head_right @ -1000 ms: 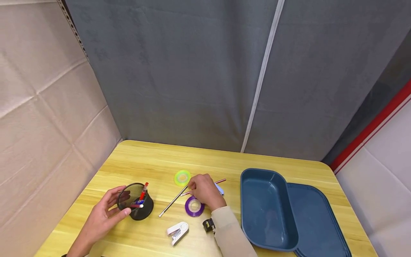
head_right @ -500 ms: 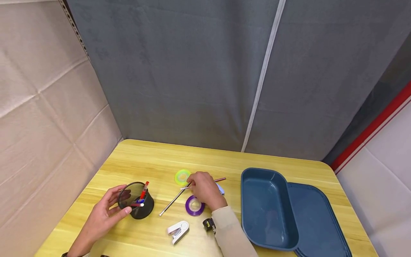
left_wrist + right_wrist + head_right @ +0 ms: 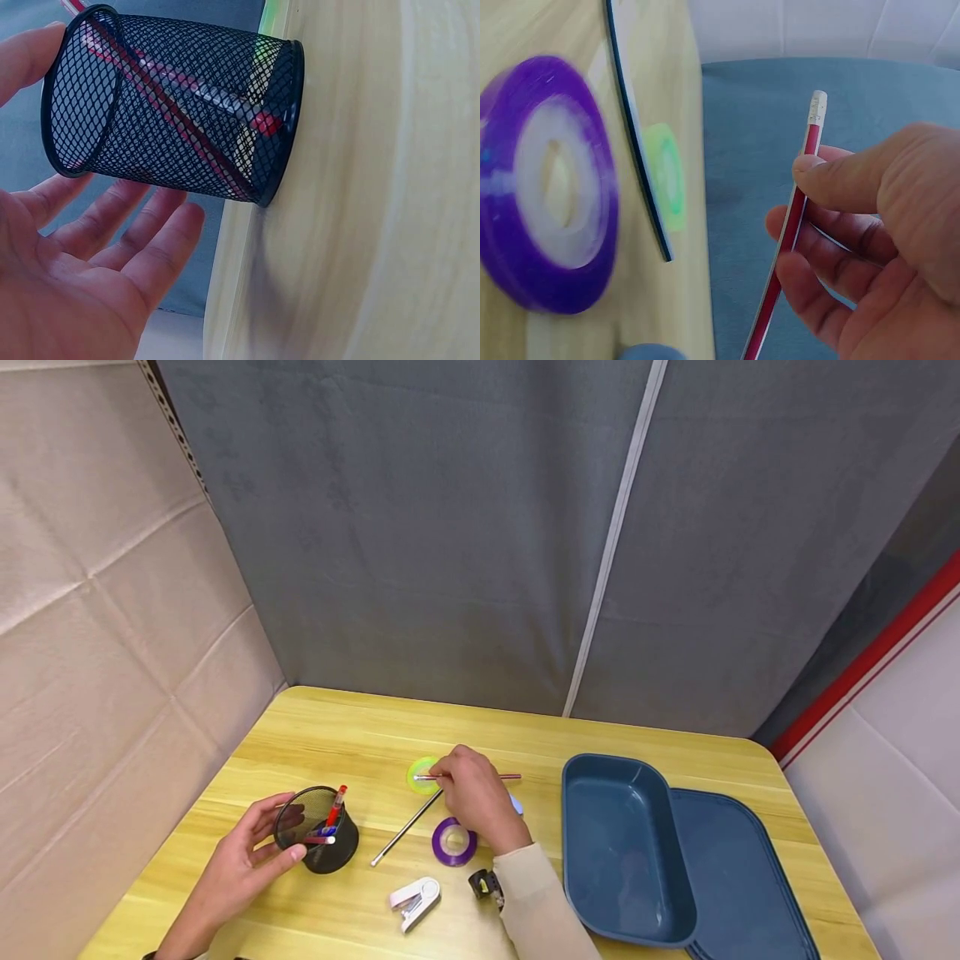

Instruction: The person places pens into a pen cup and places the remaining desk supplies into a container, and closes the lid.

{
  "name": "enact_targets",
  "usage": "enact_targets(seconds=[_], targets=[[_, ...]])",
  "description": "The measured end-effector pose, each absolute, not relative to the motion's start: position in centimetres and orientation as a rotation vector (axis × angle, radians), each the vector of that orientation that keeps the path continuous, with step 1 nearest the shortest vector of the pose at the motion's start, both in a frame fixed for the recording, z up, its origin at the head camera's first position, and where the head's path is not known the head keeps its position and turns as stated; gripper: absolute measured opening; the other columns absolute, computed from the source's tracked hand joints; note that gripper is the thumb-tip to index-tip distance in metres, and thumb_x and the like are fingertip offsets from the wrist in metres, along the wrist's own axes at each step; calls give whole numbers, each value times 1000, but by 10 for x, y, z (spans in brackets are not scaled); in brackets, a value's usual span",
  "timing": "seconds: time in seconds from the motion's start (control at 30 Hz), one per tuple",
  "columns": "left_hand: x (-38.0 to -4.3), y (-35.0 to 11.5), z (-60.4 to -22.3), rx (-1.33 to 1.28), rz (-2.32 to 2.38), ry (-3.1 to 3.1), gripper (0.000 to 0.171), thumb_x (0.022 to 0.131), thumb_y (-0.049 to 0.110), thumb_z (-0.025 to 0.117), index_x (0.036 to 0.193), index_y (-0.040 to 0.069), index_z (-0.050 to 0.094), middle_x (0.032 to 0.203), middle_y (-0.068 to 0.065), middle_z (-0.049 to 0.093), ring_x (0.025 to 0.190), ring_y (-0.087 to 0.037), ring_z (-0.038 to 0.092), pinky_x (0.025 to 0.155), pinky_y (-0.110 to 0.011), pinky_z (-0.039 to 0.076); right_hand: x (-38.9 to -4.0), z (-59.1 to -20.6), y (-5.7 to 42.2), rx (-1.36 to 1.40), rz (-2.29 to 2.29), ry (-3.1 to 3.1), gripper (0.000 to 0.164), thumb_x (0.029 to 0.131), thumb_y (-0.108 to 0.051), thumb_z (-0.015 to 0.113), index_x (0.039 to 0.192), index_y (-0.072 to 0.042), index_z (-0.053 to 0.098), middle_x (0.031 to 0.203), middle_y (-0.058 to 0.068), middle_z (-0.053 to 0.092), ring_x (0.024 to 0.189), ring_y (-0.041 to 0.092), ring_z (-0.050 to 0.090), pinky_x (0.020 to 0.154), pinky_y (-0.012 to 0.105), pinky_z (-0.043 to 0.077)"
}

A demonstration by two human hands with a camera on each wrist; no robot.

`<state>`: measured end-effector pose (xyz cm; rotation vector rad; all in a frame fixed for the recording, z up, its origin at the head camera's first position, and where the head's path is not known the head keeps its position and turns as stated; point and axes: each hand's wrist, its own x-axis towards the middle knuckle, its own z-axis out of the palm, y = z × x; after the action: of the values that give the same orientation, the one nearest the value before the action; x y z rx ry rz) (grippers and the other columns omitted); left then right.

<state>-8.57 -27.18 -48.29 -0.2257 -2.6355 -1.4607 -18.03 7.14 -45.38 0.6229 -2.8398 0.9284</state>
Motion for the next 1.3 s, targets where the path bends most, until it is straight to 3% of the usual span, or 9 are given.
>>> enact_targets(seconds=[0.43, 0.77, 1.03, 1.3], targets=[[-87, -273, -484, -237, -1462, -2641, 69, 93, 19, 83, 152, 13, 48, 137, -18, 69, 123, -6, 66, 88, -20, 58, -169, -428, 68, 615, 1045, -2733, 13, 103, -17, 71, 112, -20, 80, 103, -9, 69, 94, 9, 66, 82, 25, 59], [-87, -273, -484, -273, -1482, -2610, 69, 93, 16, 83, 152, 10, 48, 137, -23, 68, 123, -3, 64, 87, -39, 65, -164, -417, 64, 627, 1160, -2664, 16, 103, -15, 71, 117, -20, 77, 107, -8, 72, 94, 7, 67, 83, 24, 61], [-87, -273, -484, -261, -1500, -2613, 70, 93, 16, 83, 153, 10, 48, 139, -23, 67, 124, -2, 64, 88, -39, 65, -159, -410, 61, 671, 1339, -2577, 19, 101, -14, 73, 120, -19, 76, 109, -6, 74, 95, 9, 70, 77, 19, 61], [-87, -273, -484, -259, -1501, -2613, 70, 93, 17, 83, 153, 10, 48, 139, -23, 67, 124, -4, 64, 88, -39, 65, -157, -404, 51, 677, 1582, -2398, 18, 100, -9, 74, 117, -15, 75, 104, -1, 76, 94, 14, 74, 71, 22, 63]])
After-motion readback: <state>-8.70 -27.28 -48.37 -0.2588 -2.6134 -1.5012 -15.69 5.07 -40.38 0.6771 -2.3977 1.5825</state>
